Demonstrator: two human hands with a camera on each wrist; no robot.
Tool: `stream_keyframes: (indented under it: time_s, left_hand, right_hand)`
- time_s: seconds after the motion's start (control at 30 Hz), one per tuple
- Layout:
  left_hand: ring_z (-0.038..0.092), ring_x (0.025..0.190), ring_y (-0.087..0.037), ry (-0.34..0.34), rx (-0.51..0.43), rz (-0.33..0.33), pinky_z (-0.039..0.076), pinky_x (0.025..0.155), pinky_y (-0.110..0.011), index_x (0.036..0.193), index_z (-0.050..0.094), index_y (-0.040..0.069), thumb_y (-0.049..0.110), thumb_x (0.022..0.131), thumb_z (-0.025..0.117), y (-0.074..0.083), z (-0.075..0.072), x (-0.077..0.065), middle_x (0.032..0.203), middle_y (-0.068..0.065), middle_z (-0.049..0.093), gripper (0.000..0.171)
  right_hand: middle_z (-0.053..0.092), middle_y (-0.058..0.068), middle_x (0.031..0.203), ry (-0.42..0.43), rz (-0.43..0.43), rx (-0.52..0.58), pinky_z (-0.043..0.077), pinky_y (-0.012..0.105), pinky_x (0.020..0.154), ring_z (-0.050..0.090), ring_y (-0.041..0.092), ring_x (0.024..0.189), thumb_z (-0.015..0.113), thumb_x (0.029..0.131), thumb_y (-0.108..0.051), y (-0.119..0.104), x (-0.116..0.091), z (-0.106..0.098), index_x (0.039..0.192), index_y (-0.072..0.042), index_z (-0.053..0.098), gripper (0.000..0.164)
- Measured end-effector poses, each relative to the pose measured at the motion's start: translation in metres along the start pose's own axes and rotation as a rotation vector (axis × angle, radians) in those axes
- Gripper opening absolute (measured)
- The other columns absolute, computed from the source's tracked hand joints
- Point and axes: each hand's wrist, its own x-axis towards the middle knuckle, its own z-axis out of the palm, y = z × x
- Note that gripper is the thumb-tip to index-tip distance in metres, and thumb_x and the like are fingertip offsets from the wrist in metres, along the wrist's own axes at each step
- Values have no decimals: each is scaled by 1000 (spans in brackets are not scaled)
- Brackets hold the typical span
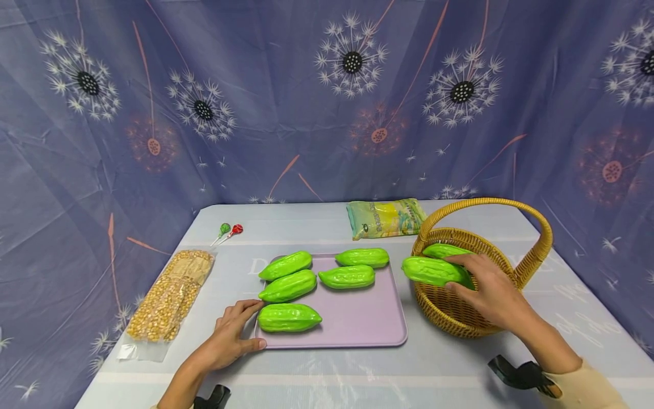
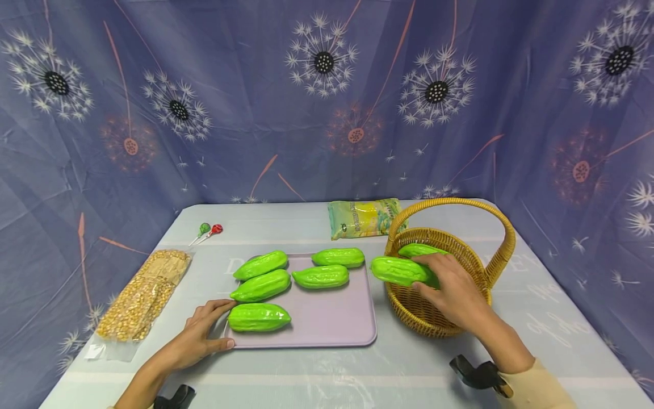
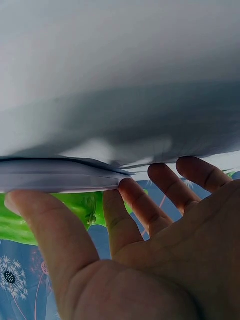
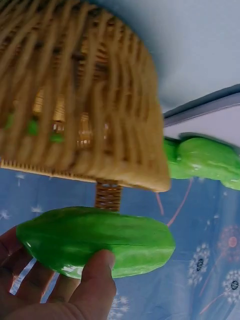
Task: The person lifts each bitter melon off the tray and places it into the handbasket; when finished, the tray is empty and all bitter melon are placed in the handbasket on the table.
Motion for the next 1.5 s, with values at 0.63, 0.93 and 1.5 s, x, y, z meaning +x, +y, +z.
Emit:
stream_keyframes:
  time_s: [0.63,0.93,1.5]
  left_hand:
    - [36,122,-29,9,10,7,25,82,-36,138,47,8,39,76,75,-1,1,0,138,-8,43,75]
    - [36,122,-28,-1,6,0,25,83,-36,138,46,8,40,76,74,-1,1,0,139,-9,43,75]
    - [35,122,-29,-2,-8,-2,25,82,-37,138,46,7,39,75,75,0,0,-1,139,-10,42,76]
  right_hand:
    - [64,19,108,-141,126,-59,44,46,71,57,36,98,75,78,-12,26,10,-21,119,-4,58,45]
    - [63,21,105,-166,153,-101,41,42,68,58,34,91,73,80,-17,37,21,-22,118,-2,58,44]
    - [60,25,116,-303,252,-66,42,54,79,55,42,103,69,85,-25,50,44,-16,123,0,55,48]
